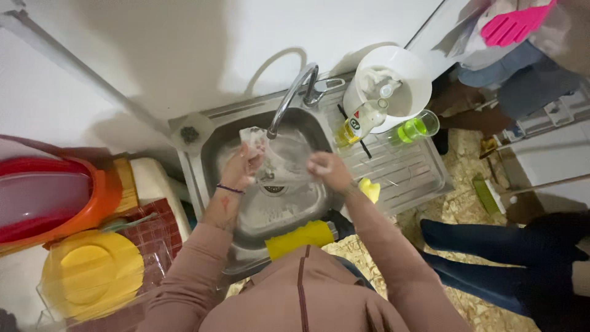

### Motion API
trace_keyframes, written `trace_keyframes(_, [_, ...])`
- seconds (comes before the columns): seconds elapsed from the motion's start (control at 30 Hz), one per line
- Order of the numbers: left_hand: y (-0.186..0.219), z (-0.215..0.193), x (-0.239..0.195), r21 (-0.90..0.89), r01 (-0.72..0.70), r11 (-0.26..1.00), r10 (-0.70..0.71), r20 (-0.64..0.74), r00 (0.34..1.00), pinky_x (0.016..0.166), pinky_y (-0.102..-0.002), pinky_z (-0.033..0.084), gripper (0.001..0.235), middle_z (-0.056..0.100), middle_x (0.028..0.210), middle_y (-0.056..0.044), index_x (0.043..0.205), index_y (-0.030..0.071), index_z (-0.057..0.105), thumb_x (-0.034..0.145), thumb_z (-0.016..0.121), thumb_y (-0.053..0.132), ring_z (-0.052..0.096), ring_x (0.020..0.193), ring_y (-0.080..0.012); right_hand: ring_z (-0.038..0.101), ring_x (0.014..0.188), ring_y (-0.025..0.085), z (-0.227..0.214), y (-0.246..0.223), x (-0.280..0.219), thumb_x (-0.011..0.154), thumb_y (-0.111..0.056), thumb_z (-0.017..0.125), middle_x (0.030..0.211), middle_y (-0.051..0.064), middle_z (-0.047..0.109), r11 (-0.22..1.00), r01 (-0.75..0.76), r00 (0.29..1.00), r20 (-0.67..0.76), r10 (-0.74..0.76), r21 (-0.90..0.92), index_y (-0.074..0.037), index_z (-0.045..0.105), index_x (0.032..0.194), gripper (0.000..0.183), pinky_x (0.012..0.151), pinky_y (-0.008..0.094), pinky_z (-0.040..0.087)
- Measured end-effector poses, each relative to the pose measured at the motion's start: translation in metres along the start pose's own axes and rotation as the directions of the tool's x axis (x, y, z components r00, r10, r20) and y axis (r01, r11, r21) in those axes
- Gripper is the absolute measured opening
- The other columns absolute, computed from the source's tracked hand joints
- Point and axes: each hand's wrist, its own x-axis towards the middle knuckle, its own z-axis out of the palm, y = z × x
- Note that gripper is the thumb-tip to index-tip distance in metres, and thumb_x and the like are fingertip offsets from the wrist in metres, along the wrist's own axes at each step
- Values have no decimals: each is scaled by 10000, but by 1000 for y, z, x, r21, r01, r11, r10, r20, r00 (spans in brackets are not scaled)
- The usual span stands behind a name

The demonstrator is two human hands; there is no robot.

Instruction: The person washes a clear plastic tray and container using a sponge and dish soap at a kitchen sink.

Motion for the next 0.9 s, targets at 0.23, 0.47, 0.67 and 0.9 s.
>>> trace_keyframes(0.23, [-7,11,14,-79,23,997,-25,-22,999,697,-323,398,658,552,943,-45,1426,67,513,1057,422,605,527,756,-171,680,1114,393,85,-75,93,1016,-120,587,1238,276,641,658,-265,927,-1,374,705,42,371,1493,549,916,510,586])
trace_keyframes(0.47, [-17,-21,0,129,16,991,5,-167,986,633,-316,477,486,565,832,-4,1332,112,560,1094,480,528,577,699,-155,633,1221,370,109,-80,109,905,-647,584,1247,188,692,956,-256,966,1,258,144,-59,666,1288,706,1111,492,430])
trace_keyframes(0.67, [-16,-18,-3,129,1,992,32,-256,966,603,-290,454,429,562,866,-30,1377,97,526,1117,416,419,610,723,-178,617,678,204,94,-86,119,878,-201,662,713,32,647,822,475,880,165,-445,-314,-136,689,795,109,658,347,499])
trace_keyframes(0.9, [-26,-18,7,-106,-35,994,8,-250,968,784,-322,539,227,713,991,-69,1220,127,666,1046,578,244,657,831,-213,729,1036,269,89,-82,110,955,-98,669,1053,156,744,880,-180,969,233,82,440,-19,731,1083,162,902,386,616])
